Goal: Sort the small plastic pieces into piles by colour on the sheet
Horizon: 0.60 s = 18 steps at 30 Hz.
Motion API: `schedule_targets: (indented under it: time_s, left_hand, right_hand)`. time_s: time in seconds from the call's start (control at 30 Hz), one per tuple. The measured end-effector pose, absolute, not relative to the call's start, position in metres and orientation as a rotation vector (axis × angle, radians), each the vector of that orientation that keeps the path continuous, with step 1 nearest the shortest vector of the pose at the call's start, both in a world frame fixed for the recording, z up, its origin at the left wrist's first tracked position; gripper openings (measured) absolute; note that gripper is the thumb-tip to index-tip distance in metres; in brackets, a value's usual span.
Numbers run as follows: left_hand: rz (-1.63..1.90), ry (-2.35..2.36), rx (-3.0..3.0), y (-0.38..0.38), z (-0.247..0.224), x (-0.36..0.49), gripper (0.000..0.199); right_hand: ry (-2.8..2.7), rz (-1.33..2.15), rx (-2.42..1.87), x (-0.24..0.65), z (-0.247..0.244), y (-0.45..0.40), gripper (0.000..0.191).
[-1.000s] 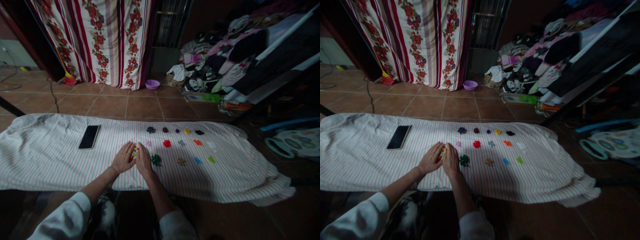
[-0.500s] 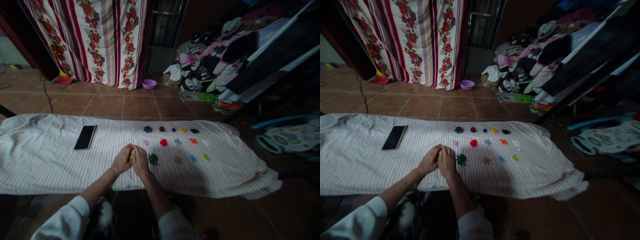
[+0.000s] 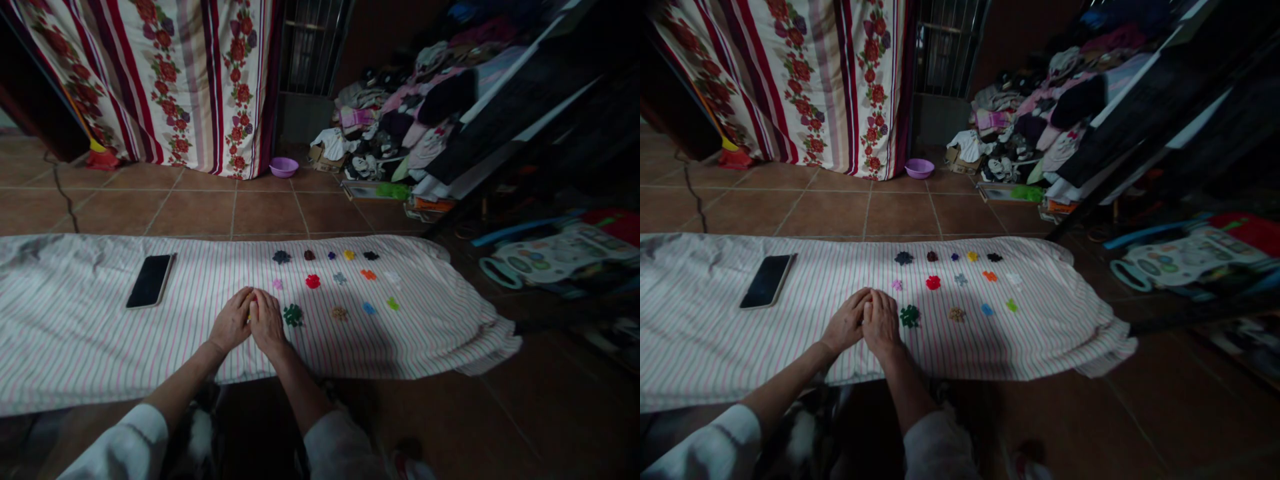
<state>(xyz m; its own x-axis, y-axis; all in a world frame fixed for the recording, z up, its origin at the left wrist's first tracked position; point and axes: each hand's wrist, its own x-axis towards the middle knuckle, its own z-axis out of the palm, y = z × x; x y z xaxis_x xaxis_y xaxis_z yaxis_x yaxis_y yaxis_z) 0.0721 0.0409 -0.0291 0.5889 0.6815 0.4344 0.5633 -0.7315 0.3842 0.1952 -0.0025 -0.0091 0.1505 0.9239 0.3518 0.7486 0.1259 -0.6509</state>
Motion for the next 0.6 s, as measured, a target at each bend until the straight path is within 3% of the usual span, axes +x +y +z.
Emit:
schedule_targets:
  time_s: [0.2, 0.4, 0.6]
  left_hand:
    - [0.858, 1.057, 2.603, 0.0404, -0.0306, 0.0712, 0.052]
    - [0.876, 1.135, 2.557, 0.0391, -0.0308, 0.0707, 0.064]
    - [0.881, 1.128, 2.533, 0.0401, -0.0278, 0.0716, 0.056]
  right_hand:
    - [-1.65, 0.319, -1.617, 0.1944, -0.0082, -0.004, 0.043]
    - [-1.511, 0.303, -1.6, 0.1953, -0.0128, 0.0004, 0.044]
    - [-1.531, 0.264, -1.558, 0.1969, -0.0148, 0.0016, 0.043]
